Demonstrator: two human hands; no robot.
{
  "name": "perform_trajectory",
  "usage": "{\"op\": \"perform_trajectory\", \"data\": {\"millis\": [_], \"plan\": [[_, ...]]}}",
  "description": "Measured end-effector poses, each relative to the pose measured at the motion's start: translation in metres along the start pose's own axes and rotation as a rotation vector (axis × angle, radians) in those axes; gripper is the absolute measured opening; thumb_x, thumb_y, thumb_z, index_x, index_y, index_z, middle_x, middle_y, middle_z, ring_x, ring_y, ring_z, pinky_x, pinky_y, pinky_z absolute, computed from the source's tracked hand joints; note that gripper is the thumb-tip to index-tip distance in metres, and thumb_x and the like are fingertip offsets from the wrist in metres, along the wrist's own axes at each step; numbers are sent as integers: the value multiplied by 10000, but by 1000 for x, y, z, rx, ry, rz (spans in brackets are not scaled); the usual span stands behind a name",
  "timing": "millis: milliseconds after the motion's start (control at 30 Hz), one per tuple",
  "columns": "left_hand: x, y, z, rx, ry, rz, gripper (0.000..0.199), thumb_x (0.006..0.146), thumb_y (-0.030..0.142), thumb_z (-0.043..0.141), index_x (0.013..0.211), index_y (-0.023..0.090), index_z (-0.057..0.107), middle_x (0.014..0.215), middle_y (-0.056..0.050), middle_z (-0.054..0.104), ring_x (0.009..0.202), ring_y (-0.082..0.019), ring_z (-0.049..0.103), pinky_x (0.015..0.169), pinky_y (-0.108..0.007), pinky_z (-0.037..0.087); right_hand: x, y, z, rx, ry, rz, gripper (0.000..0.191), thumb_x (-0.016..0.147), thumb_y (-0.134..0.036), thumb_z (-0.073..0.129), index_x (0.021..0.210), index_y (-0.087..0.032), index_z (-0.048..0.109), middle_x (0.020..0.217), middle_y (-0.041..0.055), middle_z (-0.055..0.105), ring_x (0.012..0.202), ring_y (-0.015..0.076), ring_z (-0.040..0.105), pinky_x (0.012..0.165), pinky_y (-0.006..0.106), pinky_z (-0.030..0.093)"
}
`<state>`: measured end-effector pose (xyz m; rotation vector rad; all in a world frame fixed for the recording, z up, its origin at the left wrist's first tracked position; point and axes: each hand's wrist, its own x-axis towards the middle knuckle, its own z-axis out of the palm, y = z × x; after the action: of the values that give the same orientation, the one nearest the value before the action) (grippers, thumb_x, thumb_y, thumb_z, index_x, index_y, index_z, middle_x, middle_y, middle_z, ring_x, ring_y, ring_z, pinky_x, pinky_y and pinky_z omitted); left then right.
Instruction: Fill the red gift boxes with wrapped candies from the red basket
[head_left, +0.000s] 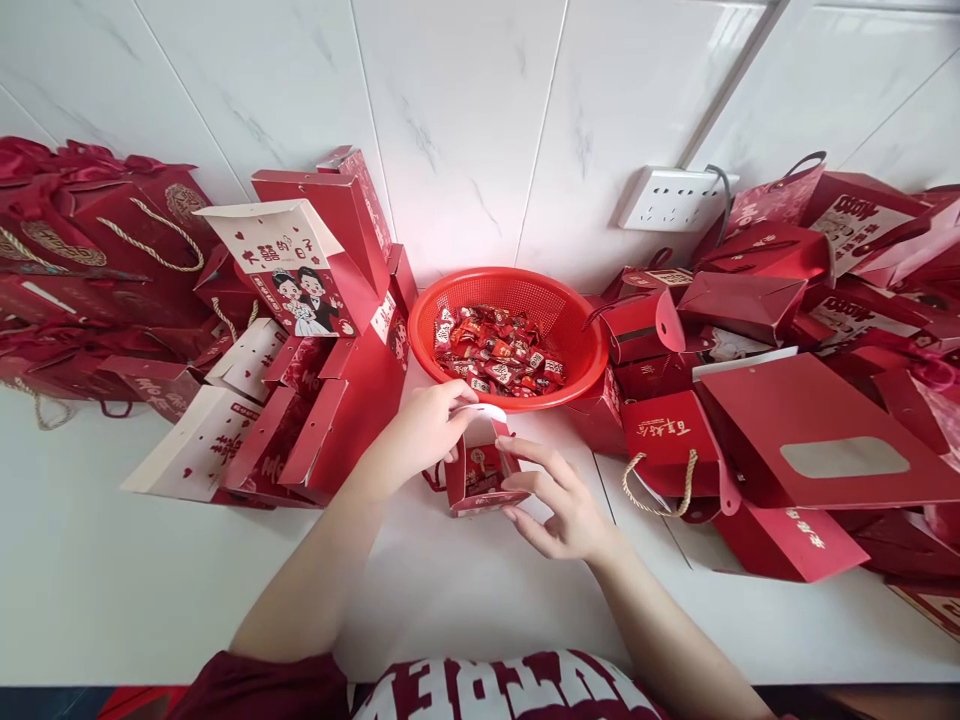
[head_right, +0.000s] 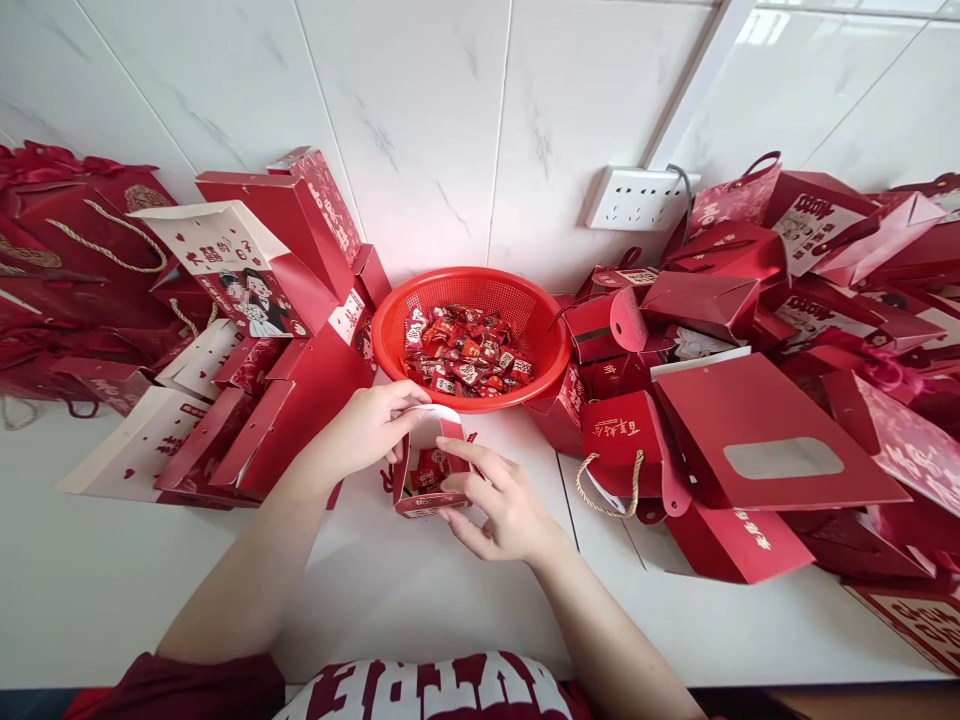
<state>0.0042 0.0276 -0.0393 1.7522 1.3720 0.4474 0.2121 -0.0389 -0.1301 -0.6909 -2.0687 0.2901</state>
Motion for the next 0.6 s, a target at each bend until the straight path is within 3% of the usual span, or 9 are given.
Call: {"op": "perform_trajectory", "data": {"millis": [67, 167, 233, 300, 367, 400, 500, 600], "plan": [[-1, -2, -4, -48, -56, -21, 277, 926, 425, 512, 1091, 233, 623, 1065, -54, 712, 624, -159, 689, 526, -273, 574, 0, -1, 1, 40, -5, 8, 374, 865, -170, 621, 1227, -190, 528, 1357, 181, 532, 1222, 300, 578, 918, 441, 559], [-3, -5, -11, -113, -192, -14, 303, 931, 423, 515, 1158, 253, 623, 1176, -57, 686, 882, -194, 708, 657, -279, 606, 0, -2, 2, 55, -66, 89, 429, 884, -196, 620, 1294, -197, 494, 1383, 174, 521, 1297, 302, 520, 920, 425, 557], [-4, -7, -14, -128, -256, 26, 327, 920, 422, 546, 1195, 261, 623, 1241, -59, 665, 1047, -221, 673, 721, -281, 601, 1, -3, 2, 84, -108, 140, 402, 894, -207, 626, 1276, -205, 501, 1327, 157, 573, 1233, 275, 567, 874, 393, 565], [-5, -8, -15, -122, -263, 87, 351, 905, 406, 578, 1221, 259, 625, 1270, -65, 655, 1118, -234, 644, 754, -278, 587, 3, -3, 3, 165, -126, 180, 306, 902, -199, 625, 1196, -213, 540, 1122, 104, 672, 1039, 224, 648, 811, 361, 567], [-6, -6, -15, -113, -298, 118, 384, 892, 382, 595, 1254, 254, 616, 1215, -75, 680, 1053, -233, 672, 708, -270, 576, 4, -4, 3, 260, -112, 199, 145, 900, -201, 636, 1035, -220, 587, 936, 52, 689, 893, 196, 656, 799, 363, 558], [-7, -4, -15, -102, -338, 112, 411, 882, 377, 606, 1275, 256, 605, 1162, -75, 698, 978, -228, 695, 658, -265, 570, 4, -4, 4, 298, -96, 198, 73, 895, -213, 644, 950, -218, 597, 941, 54, 683, 887, 198, 650, 812, 377, 553], [-12, 4, -12, -41, -403, 75, 466, 845, 389, 644, 1292, 264, 592, 1039, -55, 726, 725, -195, 706, 515, -251, 522, 2, -5, 5, 368, -40, 171, 96, 886, -244, 642, 811, -207, 595, 1177, 103, 626, 1039, 246, 624, 877, 432, 536], [-15, 9, -4, 19, -302, 128, 380, 846, 387, 647, 1203, 258, 642, 1092, -41, 724, 744, -186, 705, 538, -248, 510, -1, -6, 8, 347, 17, 153, 75, 878, -208, 623, 809, -204, 596, 1309, 115, 547, 1126, 272, 589, 903, 451, 523]]}}
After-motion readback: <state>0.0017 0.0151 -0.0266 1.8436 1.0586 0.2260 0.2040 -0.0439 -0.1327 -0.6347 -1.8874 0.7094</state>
